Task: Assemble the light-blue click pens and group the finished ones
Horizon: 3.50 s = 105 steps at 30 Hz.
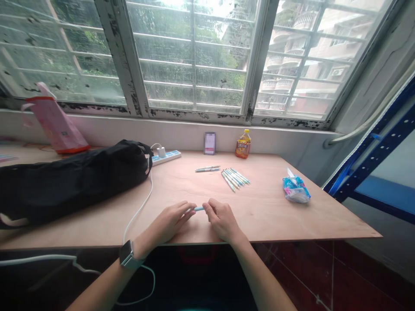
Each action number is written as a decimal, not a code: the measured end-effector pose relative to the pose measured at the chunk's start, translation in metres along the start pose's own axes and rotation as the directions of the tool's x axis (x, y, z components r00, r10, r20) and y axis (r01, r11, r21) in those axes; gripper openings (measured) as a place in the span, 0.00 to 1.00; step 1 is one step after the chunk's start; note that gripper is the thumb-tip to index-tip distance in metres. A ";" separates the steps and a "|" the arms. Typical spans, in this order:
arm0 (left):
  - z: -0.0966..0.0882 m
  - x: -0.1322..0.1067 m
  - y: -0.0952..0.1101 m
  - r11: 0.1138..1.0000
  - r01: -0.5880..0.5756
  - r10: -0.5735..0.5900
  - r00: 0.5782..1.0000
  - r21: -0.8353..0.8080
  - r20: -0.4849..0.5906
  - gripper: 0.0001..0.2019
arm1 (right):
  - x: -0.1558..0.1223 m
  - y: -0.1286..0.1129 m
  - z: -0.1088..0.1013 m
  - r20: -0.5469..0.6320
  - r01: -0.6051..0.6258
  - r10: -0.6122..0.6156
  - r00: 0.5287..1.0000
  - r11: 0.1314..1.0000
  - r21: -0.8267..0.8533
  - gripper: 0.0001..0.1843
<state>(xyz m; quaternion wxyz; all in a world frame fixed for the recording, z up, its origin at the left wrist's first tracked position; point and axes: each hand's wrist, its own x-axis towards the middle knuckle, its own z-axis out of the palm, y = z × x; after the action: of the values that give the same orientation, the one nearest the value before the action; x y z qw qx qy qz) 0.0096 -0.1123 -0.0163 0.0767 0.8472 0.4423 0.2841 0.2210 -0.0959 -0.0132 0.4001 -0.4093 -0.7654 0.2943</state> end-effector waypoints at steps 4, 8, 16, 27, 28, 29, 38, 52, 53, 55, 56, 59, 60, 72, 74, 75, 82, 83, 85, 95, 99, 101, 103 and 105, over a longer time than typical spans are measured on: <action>-0.004 0.000 0.005 0.965 -0.007 -0.007 0.998 -0.261 -0.054 0.12 | -0.003 -0.002 0.002 0.069 0.014 -0.024 0.997 0.989 0.145 0.13; -0.004 0.000 0.012 0.789 -0.005 -0.091 0.988 -0.614 -0.125 0.10 | -0.007 -0.011 0.012 0.152 0.050 -0.072 0.986 0.989 0.139 0.13; 0.003 0.005 0.010 0.797 0.201 -0.329 0.935 -0.570 -0.130 0.13 | -0.006 -0.013 0.017 0.069 0.055 -0.033 0.997 0.935 -0.351 0.17; 0.004 0.006 0.011 0.913 0.274 -0.303 0.951 -0.301 -0.054 0.10 | 0.073 0.020 -0.043 0.064 -0.058 0.314 0.947 0.366 -0.929 0.18; 0.004 0.006 0.011 0.914 0.272 -0.301 0.952 -0.300 -0.054 0.09 | 0.082 0.023 -0.045 0.058 -0.062 0.323 0.945 0.349 -0.935 0.17; 0.004 0.006 0.011 0.915 0.270 -0.298 0.953 -0.301 -0.052 0.09 | 0.090 0.025 -0.047 0.048 -0.068 0.328 0.943 0.334 -0.940 0.16; 0.006 0.006 0.012 0.914 0.262 -0.296 0.953 -0.311 -0.068 0.07 | 0.149 0.023 -0.020 0.074 -0.011 0.213 0.974 0.376 -0.927 0.18; 0.011 0.003 0.012 0.911 0.239 -0.332 0.907 -0.336 -0.257 0.06 | 0.182 0.050 0.012 0.183 0.080 0.149 0.972 0.523 -0.849 0.15; 0.012 0.003 0.011 0.910 0.238 -0.335 0.905 -0.340 -0.263 0.06 | 0.183 0.050 0.011 0.192 0.084 0.151 0.970 0.533 -0.842 0.15; 0.013 0.004 0.008 0.912 0.229 -0.328 0.905 -0.340 -0.270 0.06 | 0.186 0.048 0.012 0.212 0.093 0.153 0.965 0.555 -0.827 0.16; 0.013 0.004 0.008 0.911 0.227 -0.326 0.908 -0.343 -0.265 0.06 | 0.187 0.047 0.013 0.221 0.099 0.152 0.963 0.564 -0.820 0.16; 0.011 0.005 0.007 0.893 0.245 -0.339 0.919 -0.378 -0.204 0.07 | 0.188 0.041 0.019 0.253 0.133 0.132 0.959 0.579 -0.805 0.16; 0.011 0.005 0.007 0.885 0.256 -0.345 0.922 -0.390 -0.177 0.07 | 0.187 0.039 0.021 0.262 0.145 0.124 0.957 0.579 -0.802 0.16; 0.011 0.005 0.008 0.908 0.257 -0.308 0.945 -0.331 -0.112 0.07 | 0.170 0.013 0.033 0.408 0.360 -0.041 0.912 0.558 -0.748 0.10; 0.012 0.005 0.009 0.916 0.255 -0.312 0.938 -0.309 -0.151 0.06 | 0.161 0.002 0.036 0.433 0.421 -0.118 0.893 0.557 -0.716 0.13; 0.012 0.005 0.010 0.924 0.257 -0.317 0.930 -0.284 -0.188 0.05 | 0.155 -0.005 0.036 0.443 0.448 -0.155 0.883 0.557 -0.699 0.13; -0.003 -0.002 0.010 0.994 0.012 -0.076 0.791 -0.108 -0.607 0.08 | 0.098 -0.042 0.010 0.319 0.525 -0.419 0.850 0.710 -0.469 0.04; -0.006 -0.003 0.009 0.997 -0.024 -0.027 0.755 -0.068 -0.655 0.08 | 0.088 -0.044 0.006 0.263 0.498 -0.424 0.867 0.769 -0.401 0.03; -0.010 -0.004 0.006 0.998 -0.047 0.054 0.715 0.029 -0.697 0.08 | 0.068 -0.045 -0.001 0.132 0.419 -0.398 0.908 0.879 -0.228 0.02; 0.002 -0.003 -0.002 0.990 -0.105 0.130 0.945 0.099 -0.301 0.06 | 0.016 -0.017 0.002 -0.105 0.107 -0.113 0.988 0.992 -0.069 0.09; 0.004 -0.002 -0.004 0.987 -0.092 0.112 0.983 0.134 -0.148 0.10 | 0.009 -0.005 0.003 -0.078 0.014 -0.036 0.996 0.964 -0.266 0.11; 0.004 -0.003 -0.003 0.986 -0.080 0.093 0.992 0.147 -0.082 0.10 | 0.007 -0.002 0.004 -0.052 0.020 -0.034 0.998 0.966 -0.259 0.11; 0.002 -0.003 -0.001 0.987 -0.066 0.075 0.996 0.147 -0.053 0.11 | 0.006 -0.001 0.004 -0.003 0.040 -0.041 0.999 0.975 -0.219 0.14; 0.001 -0.003 0.000 0.989 -0.048 0.056 0.997 0.136 -0.051 0.12 | 0.006 0.000 0.005 0.044 0.041 -0.033 0.998 0.982 -0.182 0.20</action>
<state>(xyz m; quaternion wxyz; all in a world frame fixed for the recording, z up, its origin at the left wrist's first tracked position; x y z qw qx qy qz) 0.0091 -0.1150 -0.0185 -0.0003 0.8537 0.4402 0.2783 0.2150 -0.0917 -0.0135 0.3504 -0.4241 -0.8046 0.2234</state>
